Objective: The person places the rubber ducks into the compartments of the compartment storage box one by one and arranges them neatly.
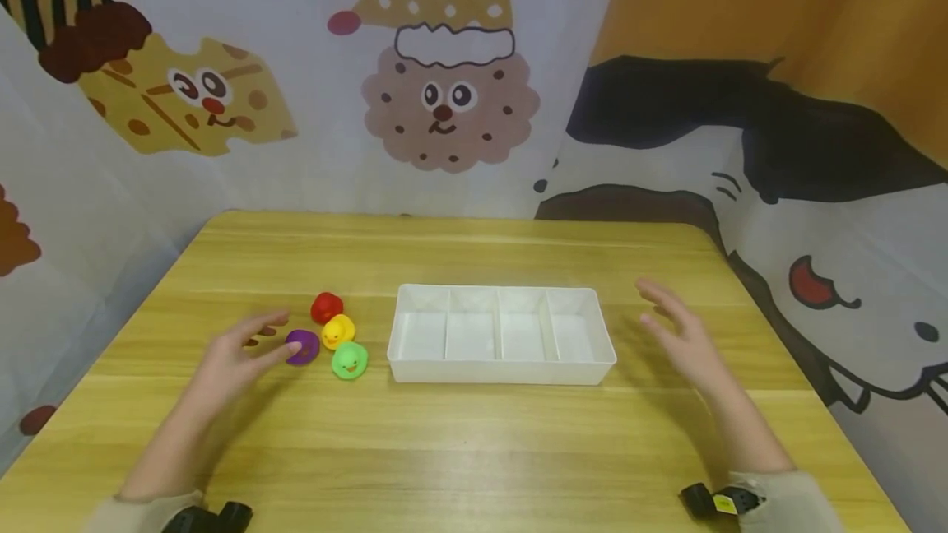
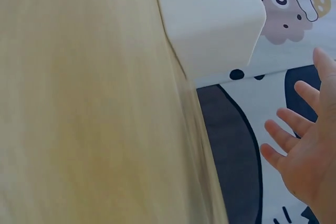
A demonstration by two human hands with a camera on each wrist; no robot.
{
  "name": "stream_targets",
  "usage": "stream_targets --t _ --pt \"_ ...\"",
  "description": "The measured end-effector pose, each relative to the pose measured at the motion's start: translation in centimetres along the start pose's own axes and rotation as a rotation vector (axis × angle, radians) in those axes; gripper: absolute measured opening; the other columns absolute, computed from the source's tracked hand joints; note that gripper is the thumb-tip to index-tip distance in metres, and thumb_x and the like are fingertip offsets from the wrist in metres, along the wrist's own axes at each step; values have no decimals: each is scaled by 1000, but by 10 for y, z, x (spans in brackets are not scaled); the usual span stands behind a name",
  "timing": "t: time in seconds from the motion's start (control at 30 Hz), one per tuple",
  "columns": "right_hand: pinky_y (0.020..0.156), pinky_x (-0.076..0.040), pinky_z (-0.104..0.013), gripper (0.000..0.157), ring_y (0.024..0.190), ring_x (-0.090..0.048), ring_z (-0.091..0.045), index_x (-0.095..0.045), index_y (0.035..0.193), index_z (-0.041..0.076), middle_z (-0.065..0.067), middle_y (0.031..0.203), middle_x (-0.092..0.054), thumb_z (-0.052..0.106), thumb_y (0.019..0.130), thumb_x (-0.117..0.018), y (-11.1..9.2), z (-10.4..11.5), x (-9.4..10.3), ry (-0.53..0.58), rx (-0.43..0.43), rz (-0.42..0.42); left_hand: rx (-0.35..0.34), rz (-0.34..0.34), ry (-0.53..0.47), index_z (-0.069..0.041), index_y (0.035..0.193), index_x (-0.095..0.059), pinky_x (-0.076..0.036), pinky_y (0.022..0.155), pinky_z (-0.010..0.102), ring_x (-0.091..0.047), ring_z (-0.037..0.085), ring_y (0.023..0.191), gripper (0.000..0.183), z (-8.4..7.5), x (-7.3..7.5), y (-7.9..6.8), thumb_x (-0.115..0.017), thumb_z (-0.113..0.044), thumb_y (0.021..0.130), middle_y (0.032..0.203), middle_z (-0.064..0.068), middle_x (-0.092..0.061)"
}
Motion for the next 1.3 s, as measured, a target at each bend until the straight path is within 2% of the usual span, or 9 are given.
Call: stream_targets --t 0.13,0.23,0.3,0.4,0.5,0.57,0.83,1.07,1.3 --pt "102 -31 -54 47 126 -40 -17 -43 143 7 -14 148 -37 9 98 -55 -1 -5 -8 6 -33 39 20 7 2 2 128 -57 -42 83 28 -56 32 102 49 6 -5 -2 -72 -23 88 121 19 -60" --pt "99 -32 -60 47 124 -42 -31 -43 142 5 -17 145 -40 9 97 -56 0 -7 -14 23 -36 62 25 -1 0 1 126 -60 -45 78 21 -58 32 98 46 9 -7 -2 -72 -22 88 115 18 -63" --pt "98 -36 -55 48 121 -43 -38 -43 142 4 -19 141 -44 9 97 -56 0 -9 -17 29 -36 71 24 -6 -5 1 124 -61 -46 76 21 -58 32 95 44 10 -9 -2 -73 -20 87 111 17 -64" --pt "96 -41 -36 48 117 -45 -42 -43 142 3 -23 137 -46 9 97 -57 -1 -12 -21 44 -40 82 20 -10 -2 1 123 -61 -47 75 20 -59 30 93 42 12 -11 -2 -73 -18 87 110 17 -65" --pt "91 -39 -18 48 118 -46 -43 -42 142 2 -25 136 -47 9 96 -57 -1 -15 -24 70 -49 94 20 -15 3 1 121 -62 -47 74 19 -59 27 92 40 13 -13 -3 -73 -17 87 109 15 -65" --pt "90 -38 -13 49 119 -46 -43 -42 142 1 -25 136 -47 9 96 -57 -2 -17 -26 93 -61 108 19 -24 12 1 120 -63 -47 74 19 -58 24 90 39 14 -13 -3 -73 -16 87 108 14 -66" --pt "91 -39 -15 48 119 -48 -41 -42 142 0 -25 134 -49 10 97 -56 -3 -22 -37 158 -82 160 -9 -55 -5 0 114 -67 -47 72 16 -58 13 85 31 13 -14 -2 -74 -12 86 102 11 -66" --pt "91 -42 -19 47 114 -54 -26 -44 141 0 -23 130 -53 7 96 -57 -4 -23 -44 229 -78 182 -11 -62 -23 -2 108 -70 -47 71 14 -58 11 84 25 15 -15 -2 -73 -12 86 99 8 -66" --pt "91 -42 -19 46 113 -54 -15 -45 141 3 -22 132 -52 10 97 -57 -5 -23 -47 236 -98 192 -3 -61 -29 -2 107 -70 -47 71 13 -57 11 84 24 13 -14 -3 -73 -13 86 98 8 -66"
Point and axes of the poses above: each hand's wrist, its own y-axis towards the middle knuckle, its own x-axis out of the back of the hand, z = x × y, the point moved 8 cm from there along y, towards the middle knuckle
